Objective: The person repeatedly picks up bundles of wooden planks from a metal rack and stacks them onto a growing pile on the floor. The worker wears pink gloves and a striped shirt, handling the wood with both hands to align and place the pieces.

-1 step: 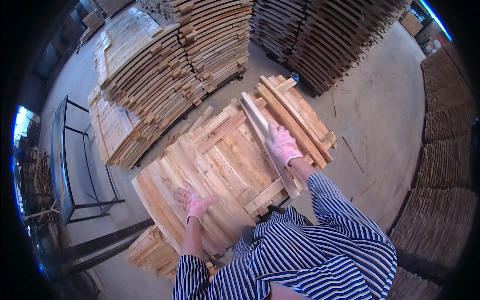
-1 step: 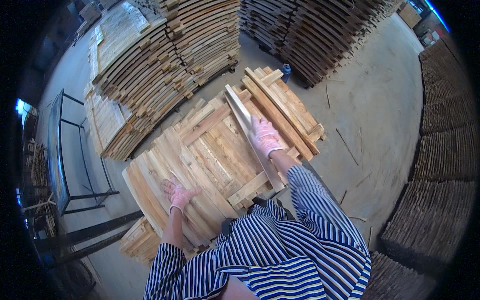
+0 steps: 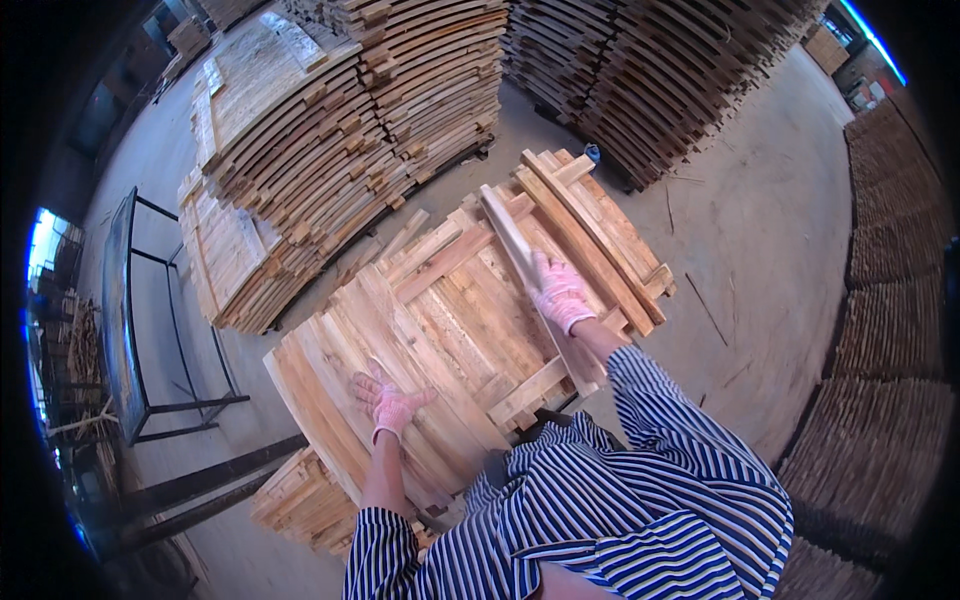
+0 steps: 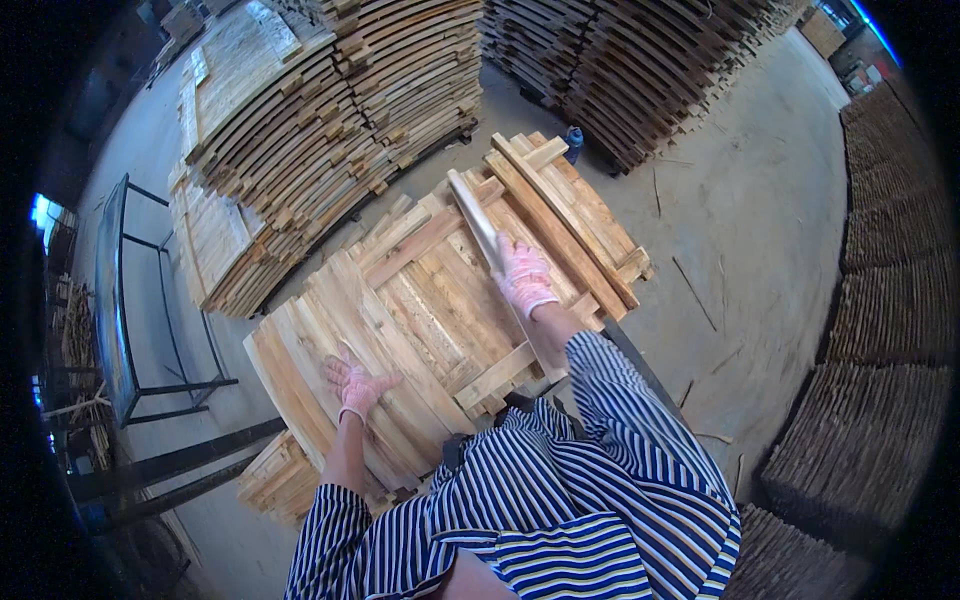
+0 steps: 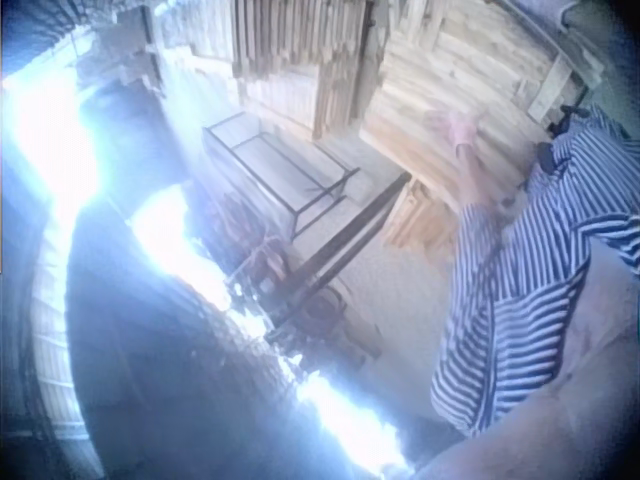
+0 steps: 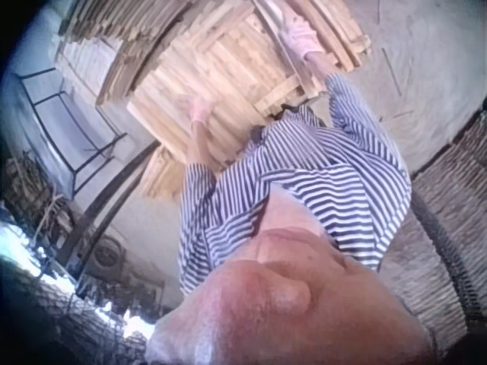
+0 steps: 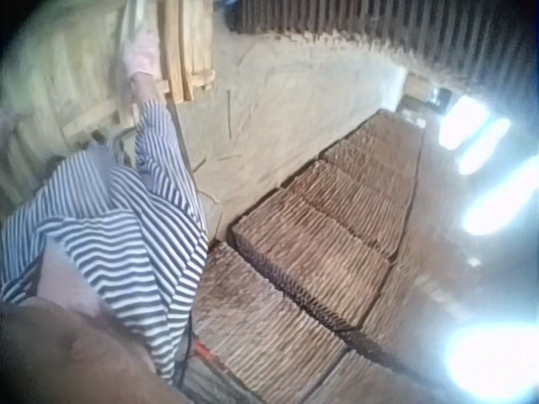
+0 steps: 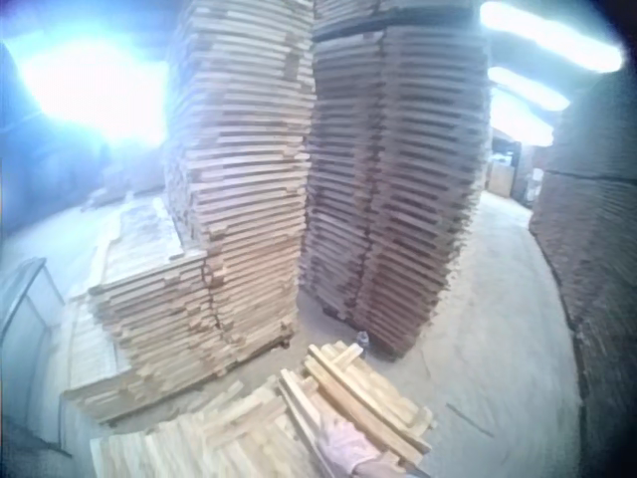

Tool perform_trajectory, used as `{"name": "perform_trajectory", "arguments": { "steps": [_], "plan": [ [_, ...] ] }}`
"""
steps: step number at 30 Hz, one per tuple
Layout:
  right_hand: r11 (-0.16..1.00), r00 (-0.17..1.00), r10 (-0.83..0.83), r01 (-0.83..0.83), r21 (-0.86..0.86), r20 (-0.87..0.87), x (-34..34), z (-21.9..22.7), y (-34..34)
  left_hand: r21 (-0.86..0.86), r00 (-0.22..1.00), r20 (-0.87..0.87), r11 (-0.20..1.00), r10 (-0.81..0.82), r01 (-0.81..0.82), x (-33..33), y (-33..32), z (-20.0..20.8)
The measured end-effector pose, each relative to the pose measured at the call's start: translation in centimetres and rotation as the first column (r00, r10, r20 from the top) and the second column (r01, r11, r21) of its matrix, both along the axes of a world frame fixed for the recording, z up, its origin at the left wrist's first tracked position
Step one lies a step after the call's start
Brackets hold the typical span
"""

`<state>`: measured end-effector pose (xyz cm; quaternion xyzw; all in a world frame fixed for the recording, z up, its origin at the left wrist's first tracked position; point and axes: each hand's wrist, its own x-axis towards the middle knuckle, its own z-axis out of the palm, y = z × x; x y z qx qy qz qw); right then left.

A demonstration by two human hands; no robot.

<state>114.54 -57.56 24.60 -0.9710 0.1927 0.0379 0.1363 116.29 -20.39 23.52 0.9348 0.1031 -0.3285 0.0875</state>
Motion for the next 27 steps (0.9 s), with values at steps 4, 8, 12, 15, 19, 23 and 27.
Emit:
{"name": "perform_trajectory", "arguments": {
  "steps": [4, 8, 12, 15, 19, 23, 27],
  "plan": [
    [0.995, 0.994, 0.043, -0.051, 0.083, 0.098, 0.1, -4.3, 2.1, -0.009, 1.0, 0.015, 1.0, 0.006, -0.005, 0.2, 0.7, -0.7],
    [0.981, 0.989, -0.034, 0.005, 0.194, 0.145, 0.5, -4.2, 1.8, -0.007, 0.999, 0.038, 1.0, 0.008, -0.008, 0.4, 0.2, -0.4],
    [0.958, 0.991, -0.135, 0.129, 0.257, 0.006, 0.7, -3.5, 2.3, -0.043, 0.999, 0.049, 0.999, 0.017, -0.015, -0.4, 0.8, -0.8],
    [0.937, 0.989, -0.144, 0.146, 0.318, -0.029, 1.2, -3.6, 2.8, -0.074, 0.999, 0.047, 0.997, 0.025, -0.021, -0.2, 1.0, -0.6],
    [0.919, 0.997, -0.042, 0.014, 0.395, 0.064, 0.4, -2.2, 8.8, -0.085, 0.998, 0.043, 0.996, 0.042, -0.038, -0.2, 1.9, -1.0],
    [0.83, 0.952, 0.307, -0.275, 0.485, 0.013, 0.7, -4.4, 16.4, -0.106, 0.998, 0.057, 0.994, 0.004, 0.002, 0.6, 0.0, -0.8],
    [0.763, 0.972, 0.229, -0.207, 0.612, 0.044, 0.6, -2.8, 15.9, 0.014, 1.0, 0.013, 1.0, -0.009, 0.009, 0.1, 0.6, -1.5]
  ]
}}
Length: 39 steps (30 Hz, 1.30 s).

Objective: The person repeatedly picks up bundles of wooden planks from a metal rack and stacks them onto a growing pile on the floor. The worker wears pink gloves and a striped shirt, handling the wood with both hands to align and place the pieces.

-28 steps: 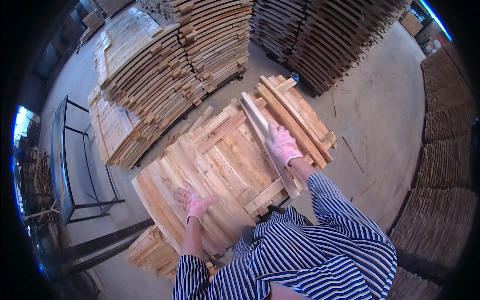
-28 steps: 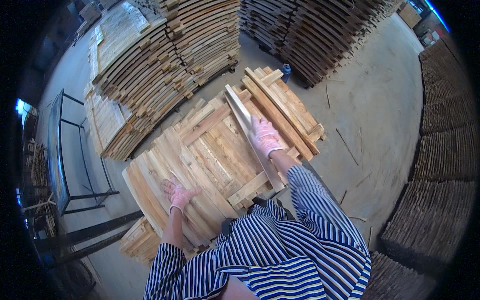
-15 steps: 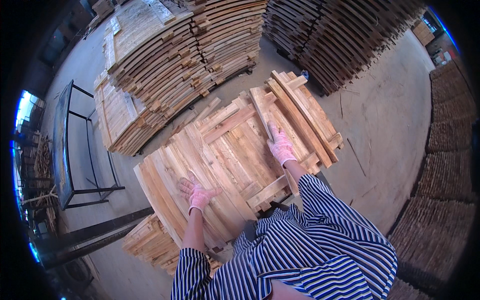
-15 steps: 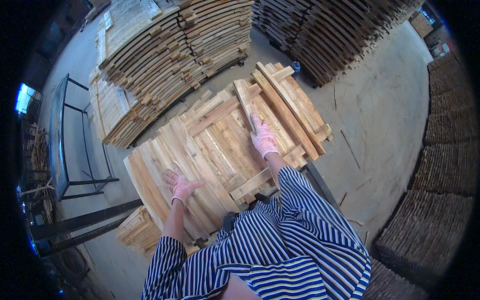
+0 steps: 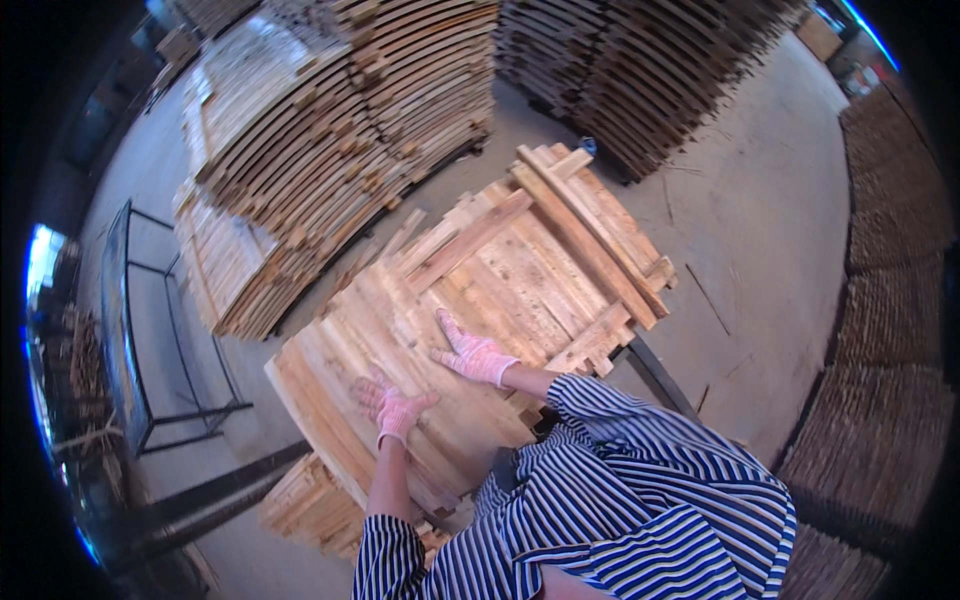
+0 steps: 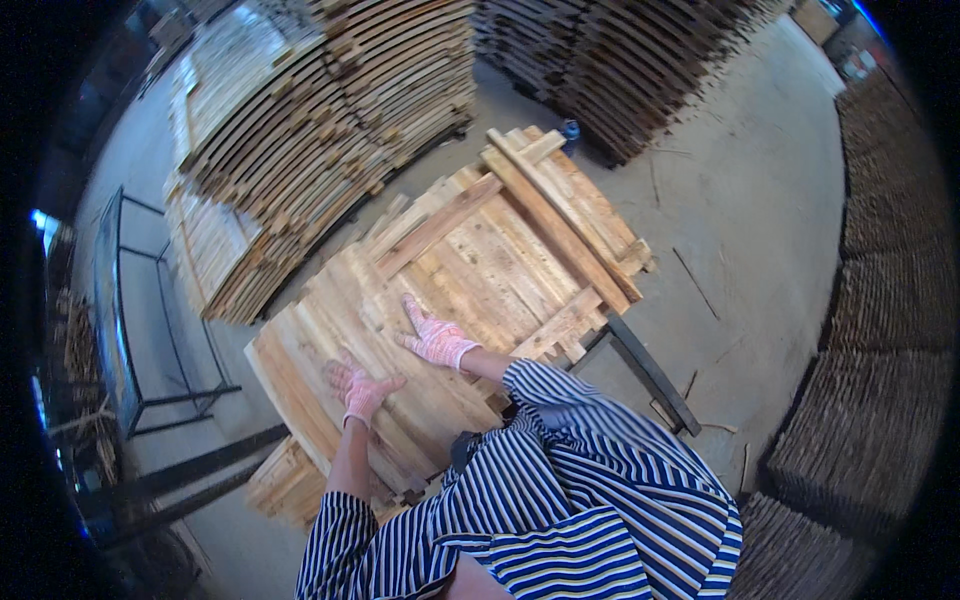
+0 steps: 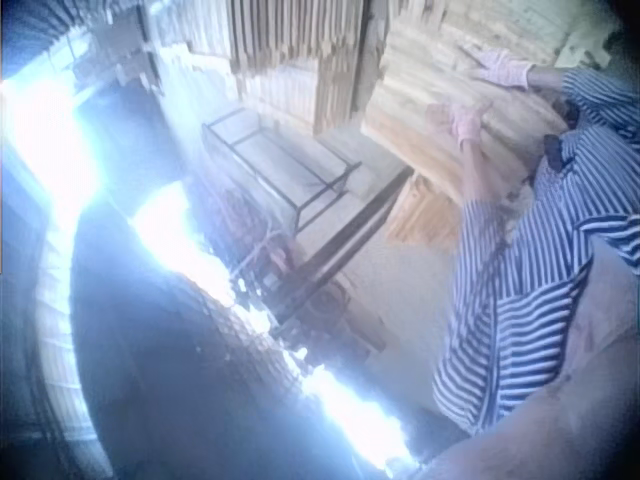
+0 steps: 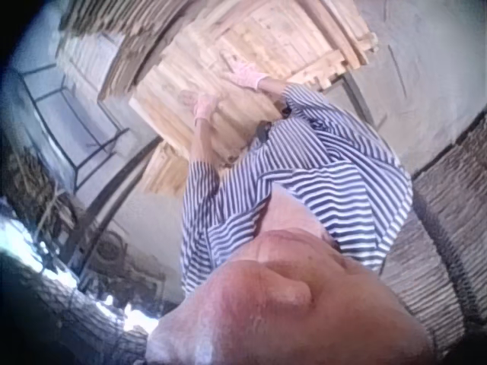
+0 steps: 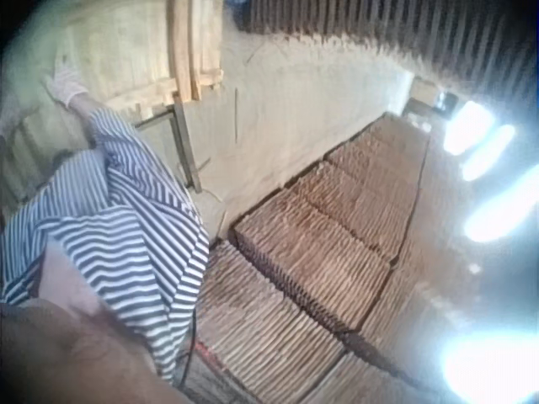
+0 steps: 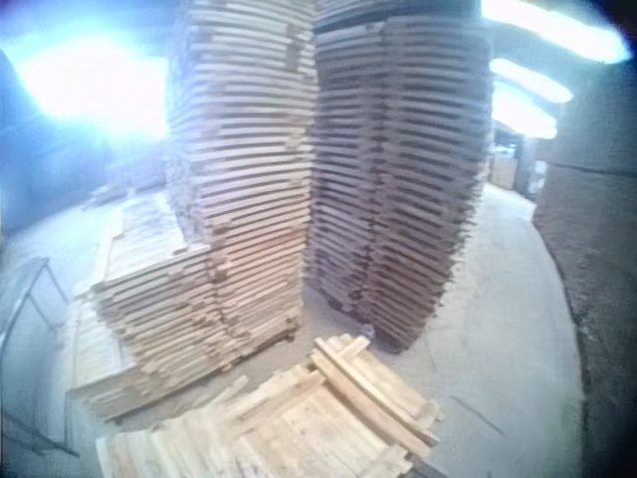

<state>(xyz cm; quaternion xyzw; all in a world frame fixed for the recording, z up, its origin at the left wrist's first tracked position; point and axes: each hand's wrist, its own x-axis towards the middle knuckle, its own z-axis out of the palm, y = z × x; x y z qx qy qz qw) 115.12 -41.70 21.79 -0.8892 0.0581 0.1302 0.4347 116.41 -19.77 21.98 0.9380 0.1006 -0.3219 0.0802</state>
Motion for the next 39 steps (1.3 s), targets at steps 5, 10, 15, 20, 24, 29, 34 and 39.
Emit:
{"name": "perform_trajectory", "arguments": {
  "steps": [5, 10, 15, 20, 24, 29, 34, 39],
  "plan": [
    [0.71, 0.855, -0.335, 0.505, -0.49, 0.395, 3.9, 0.6, -14.6, 0.0, 1.0, 0.006, 1.0, 0.02, -0.02, -0.2, 0.7, -0.1],
    [0.714, 0.867, -0.492, 0.455, -0.532, 0.08, 1.3, -0.2, -30.5, 0.005, 1.0, -0.006, 1.0, -0.008, 0.008, 0.5, -0.4, 0.2],
    [0.748, 0.925, -0.348, 0.372, -0.549, 0.153, 0.4, -0.7, -31.7, -0.005, 1.0, -0.004, 1.0, -0.016, 0.016, 0.4, 0.0, 0.0],
    [0.634, 0.938, -0.319, 0.318, -0.705, 0.136, -1.9, -0.2, -27.2, -0.048, 1.0, 0.019, 0.999, 0.0, 0.001, 0.0, 0.4, 0.3],
    [0.639, 0.933, -0.326, 0.337, -0.691, 0.154, -2.8, -1.6, -26.3, 0.003, 1.0, -0.006, 1.0, -0.002, 0.002, 0.5, -1.1, 1.1],
    [0.741, 0.912, -0.372, 0.405, -0.536, 0.175, -2.8, -1.6, -27.0, -0.06, 0.999, 0.034, 0.998, 0.001, 0.001, 0.2, 0.1, 0.6],
    [0.849, 0.912, -0.383, 0.411, -0.333, 0.149, -3.1, 0.5, -18.2, -0.009, 1.0, -0.003, 1.0, -0.02, 0.02, 0.4, -0.2, 0.5],
    [0.924, 0.969, -0.171, 0.22, -0.312, 0.178, -2.9, -1.1, -4.2, -0.021, 1.0, 0.006, 1.0, -0.019, 0.02, 0.6, -0.1, 0.8]
  ]
}}
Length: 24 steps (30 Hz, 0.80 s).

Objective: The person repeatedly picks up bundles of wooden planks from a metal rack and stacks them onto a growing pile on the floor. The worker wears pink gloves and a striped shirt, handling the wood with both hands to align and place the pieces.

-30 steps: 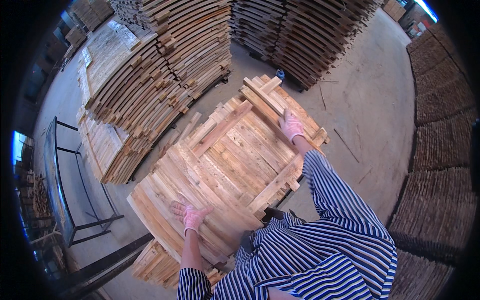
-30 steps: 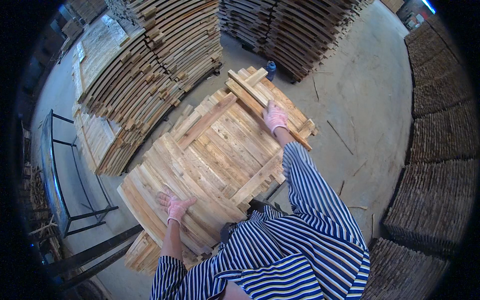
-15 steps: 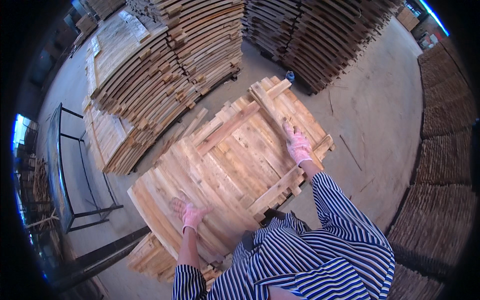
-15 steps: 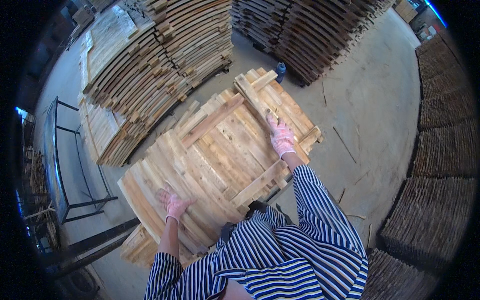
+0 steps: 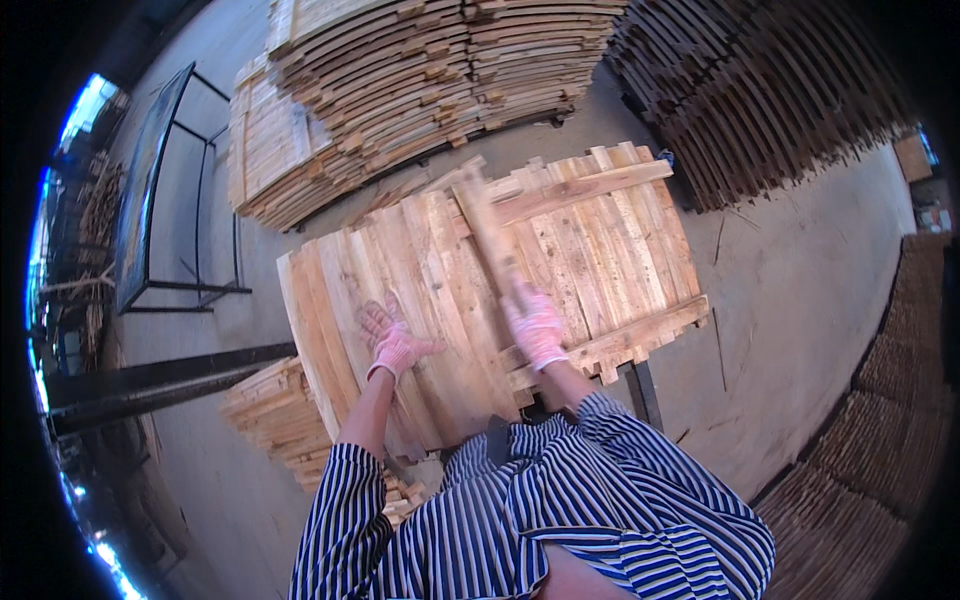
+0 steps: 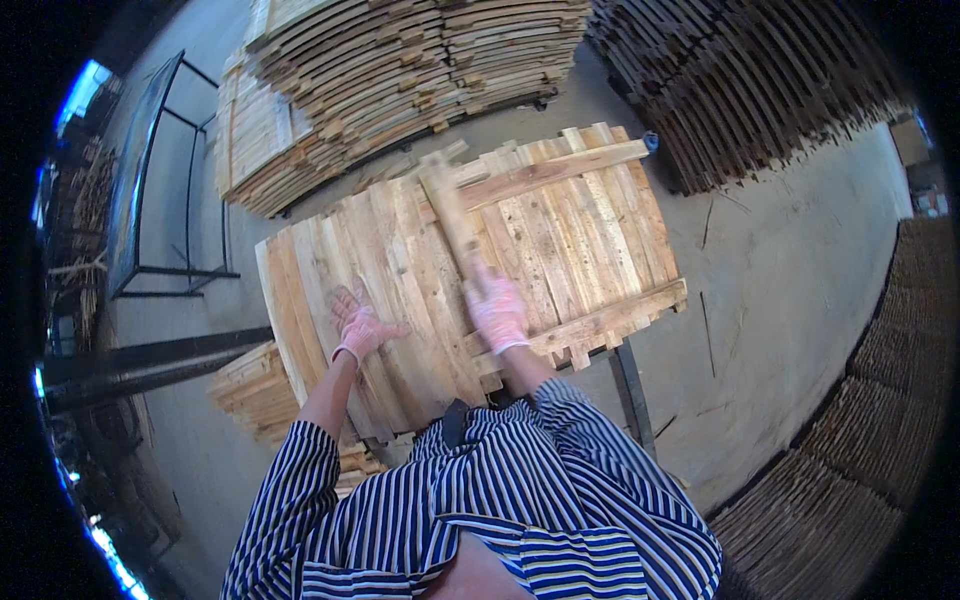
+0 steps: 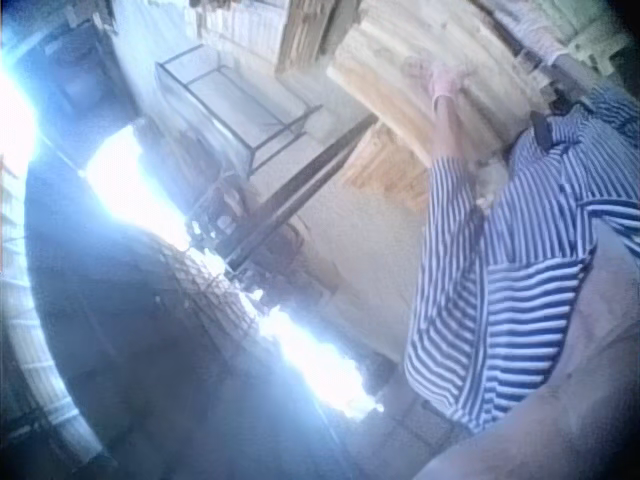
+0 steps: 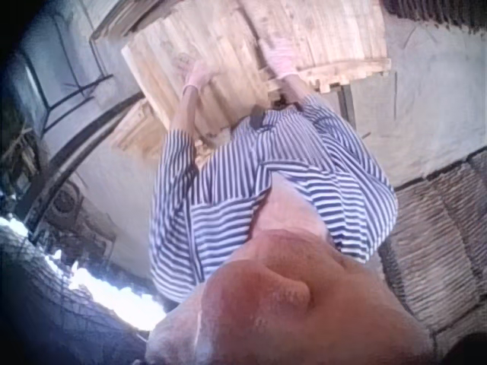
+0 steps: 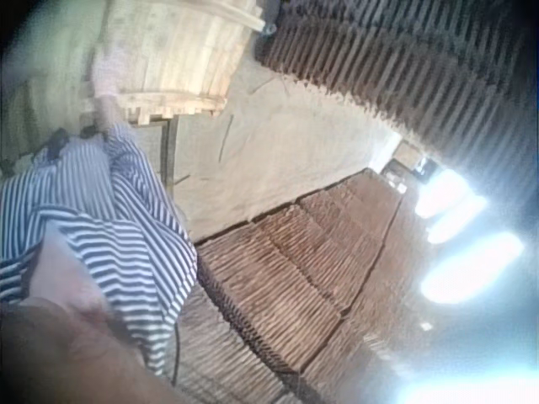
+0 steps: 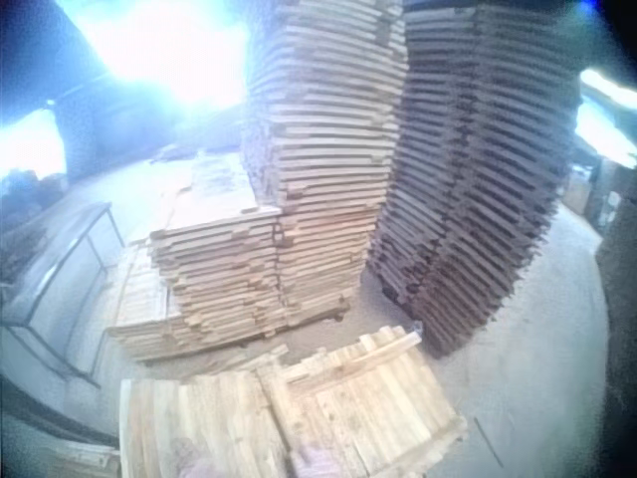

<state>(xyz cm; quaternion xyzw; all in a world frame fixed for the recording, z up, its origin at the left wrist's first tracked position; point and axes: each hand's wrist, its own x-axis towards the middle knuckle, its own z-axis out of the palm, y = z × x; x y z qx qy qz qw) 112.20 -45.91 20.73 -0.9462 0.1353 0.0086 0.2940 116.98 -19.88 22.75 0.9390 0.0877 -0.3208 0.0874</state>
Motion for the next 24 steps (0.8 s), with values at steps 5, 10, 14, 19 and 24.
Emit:
{"name": "perform_trajectory", "arguments": {
  "steps": [5, 10, 14, 19, 24],
  "plan": [
    [0.991, 0.989, 0.131, -0.133, 0.021, 0.073, -0.1, -1.4, 2.6, -0.048, 0.999, 0.001, 0.998, 0.044, -0.044, -1.0, 1.6, -0.7],
    [0.9, 0.949, 0.25, -0.155, 0.408, -0.19, 1.6, -3.7, -1.5, -0.035, 1.0, 0.006, 0.999, -0.02, 0.021, -0.3, 0.3, 0.6],
    [0.838, 0.921, 0.287, -0.109, 0.534, -0.264, 1.9, -3.3, -1.6, -0.04, 1.0, 0.029, 0.999, 0.011, -0.01, -1.3, 0.6, -0.5],
    [0.752, 0.929, 0.249, -0.007, 0.659, -0.274, 1.9, -3.9, 0.9, -0.025, 1.0, -0.008, 1.0, -0.009, 0.009, 0.3, 0.0, -0.2],
    [0.949, 0.871, 0.3, -0.231, 0.215, -0.389, 1.3, -2.8, 2.5, -0.073, 0.99, 0.138, 0.997, 0.029, -0.019, -1.2, 1.6, -1.2]
  ]
}}
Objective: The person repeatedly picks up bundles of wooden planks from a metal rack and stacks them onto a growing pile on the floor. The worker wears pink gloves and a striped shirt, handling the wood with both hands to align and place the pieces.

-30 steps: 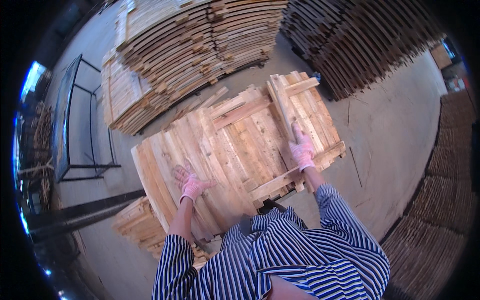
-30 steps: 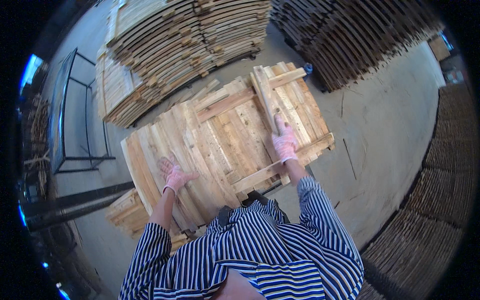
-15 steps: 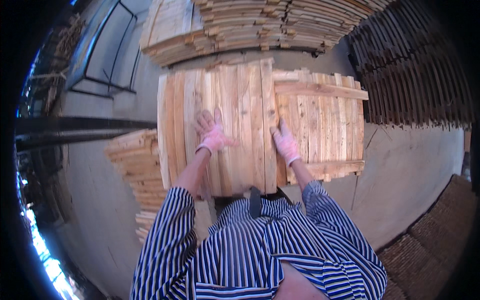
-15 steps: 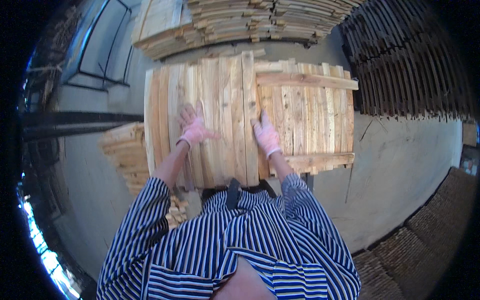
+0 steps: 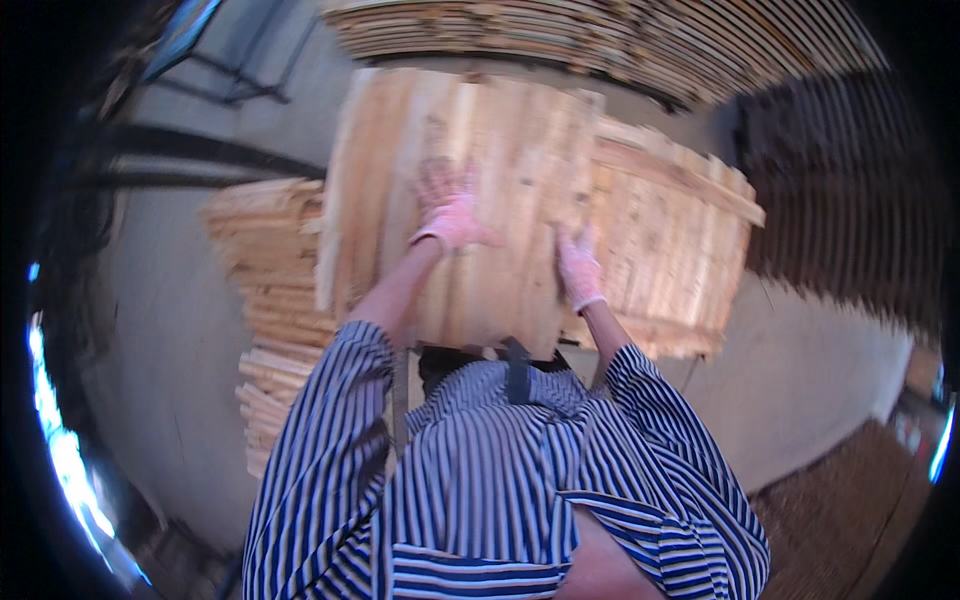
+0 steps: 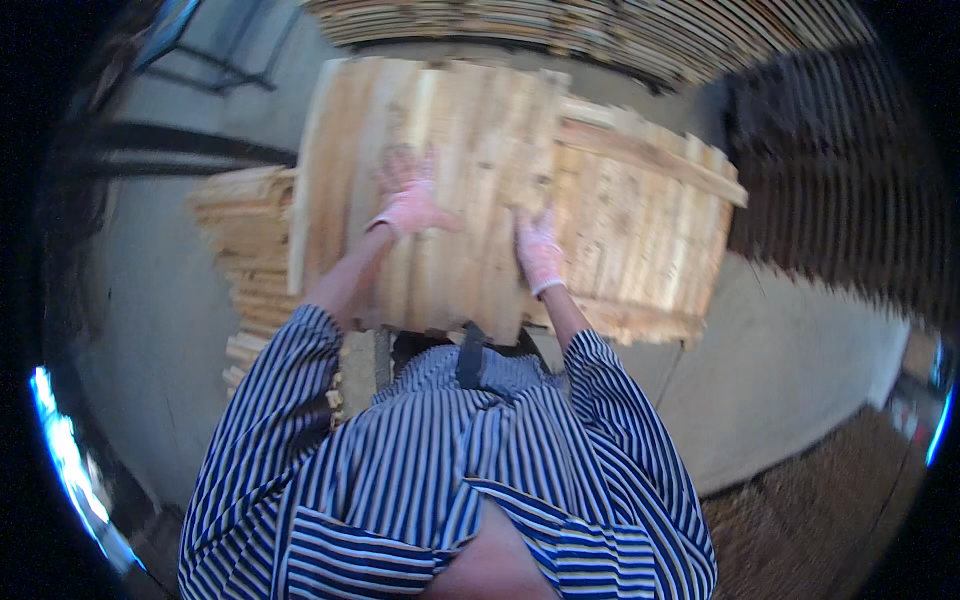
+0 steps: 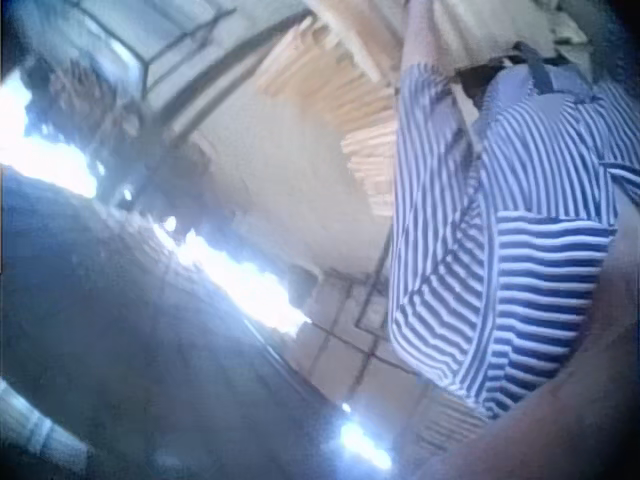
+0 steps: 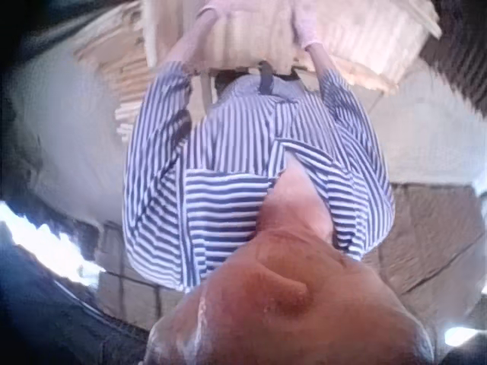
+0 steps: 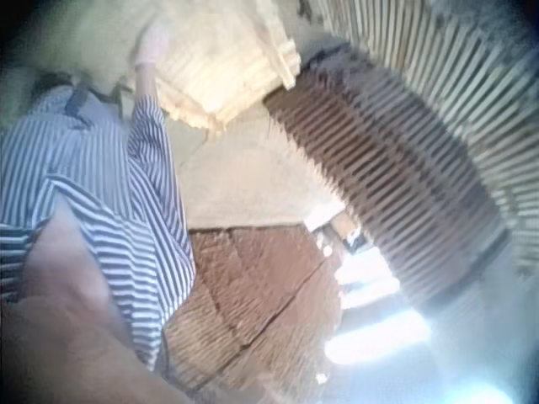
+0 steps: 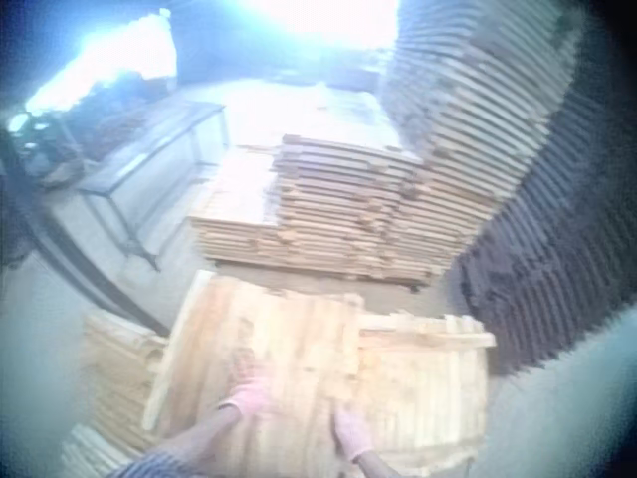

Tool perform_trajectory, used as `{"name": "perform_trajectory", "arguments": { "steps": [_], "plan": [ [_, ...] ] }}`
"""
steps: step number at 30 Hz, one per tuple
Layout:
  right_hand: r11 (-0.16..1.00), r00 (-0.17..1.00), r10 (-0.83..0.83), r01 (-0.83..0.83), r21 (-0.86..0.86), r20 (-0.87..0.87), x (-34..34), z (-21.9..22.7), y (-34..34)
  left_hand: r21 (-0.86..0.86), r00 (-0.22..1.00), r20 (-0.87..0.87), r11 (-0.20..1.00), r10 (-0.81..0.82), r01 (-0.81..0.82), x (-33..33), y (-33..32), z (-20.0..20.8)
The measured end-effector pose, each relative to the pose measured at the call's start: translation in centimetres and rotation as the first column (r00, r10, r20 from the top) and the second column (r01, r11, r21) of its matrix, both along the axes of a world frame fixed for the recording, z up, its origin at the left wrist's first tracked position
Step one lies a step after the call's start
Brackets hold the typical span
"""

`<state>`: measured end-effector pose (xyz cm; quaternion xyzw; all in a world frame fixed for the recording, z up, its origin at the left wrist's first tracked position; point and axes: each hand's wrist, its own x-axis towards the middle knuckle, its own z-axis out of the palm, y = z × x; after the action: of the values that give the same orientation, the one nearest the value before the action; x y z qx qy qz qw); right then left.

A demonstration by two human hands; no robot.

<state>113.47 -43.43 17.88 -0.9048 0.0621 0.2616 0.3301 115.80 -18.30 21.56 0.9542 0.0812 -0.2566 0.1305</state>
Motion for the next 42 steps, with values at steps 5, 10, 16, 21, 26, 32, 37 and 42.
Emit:
{"name": "perform_trajectory", "arguments": {
  "steps": [5, 10, 16, 21, 26, 32, 37, 42],
  "plan": [
    [0.953, 0.91, -0.304, 0.29, 0.09, 0.281, -1.2, -0.2, 2.9, -0.065, 0.997, 0.08, 0.998, 0.01, -0.005, -0.9, 0.3, 0.1],
    [0.971, 0.905, -0.24, 0.23, 0.07, 0.352, -1.8, -1.4, 2.8, -0.141, 0.981, 0.184, 0.989, 0.067, -0.041, -2.3, 0.2, -1.4],
    [0.98, 0.915, -0.141, 0.182, -0.075, 0.378, -1.6, -1.9, 1.6, -0.215, 0.957, 0.273, 0.976, 0.103, -0.043, -3.6, 0.5, -1.1],
    [0.944, 0.913, 0.068, 0.072, -0.322, 0.403, -1.5, 0.6, 2.7, -0.641, 0.766, 0.433, 0.76, 0.476, -0.109, -12.0, 3.9, 1.3],
    [0.954, 0.718, 0.298, -0.239, -0.18, 0.629, -10.7, 8.3, 12.9, -0.758, 0.141, 0.517, 0.528, 0.844, -0.384, -33.8, 10.0, -6.4],
    [0.41, 0.394, 0.762, -0.908, 0.088, 0.514, -31.5, 1.4, 27.1, -0.367, -0.096, 0.176, -0.025, 0.98, -0.93, -60.1, 21.0, -20.2],
    [0.362, 0.367, 0.929, -0.927, 0.095, 0.052, -40.4, -13.8, 41.4, -0.316, -0.251, 0.03, -0.23, 0.967, -0.921, -71.6, 31.4, -32.6],
    [0.26, 0.273, 0.95, -0.961, 0.097, 0.152, -45.1, -26.9, 58.0, -0.356, -0.437, 0.13, -0.37, 0.89, -0.858, -73.3, 41.7, -38.6]
  ]
}}
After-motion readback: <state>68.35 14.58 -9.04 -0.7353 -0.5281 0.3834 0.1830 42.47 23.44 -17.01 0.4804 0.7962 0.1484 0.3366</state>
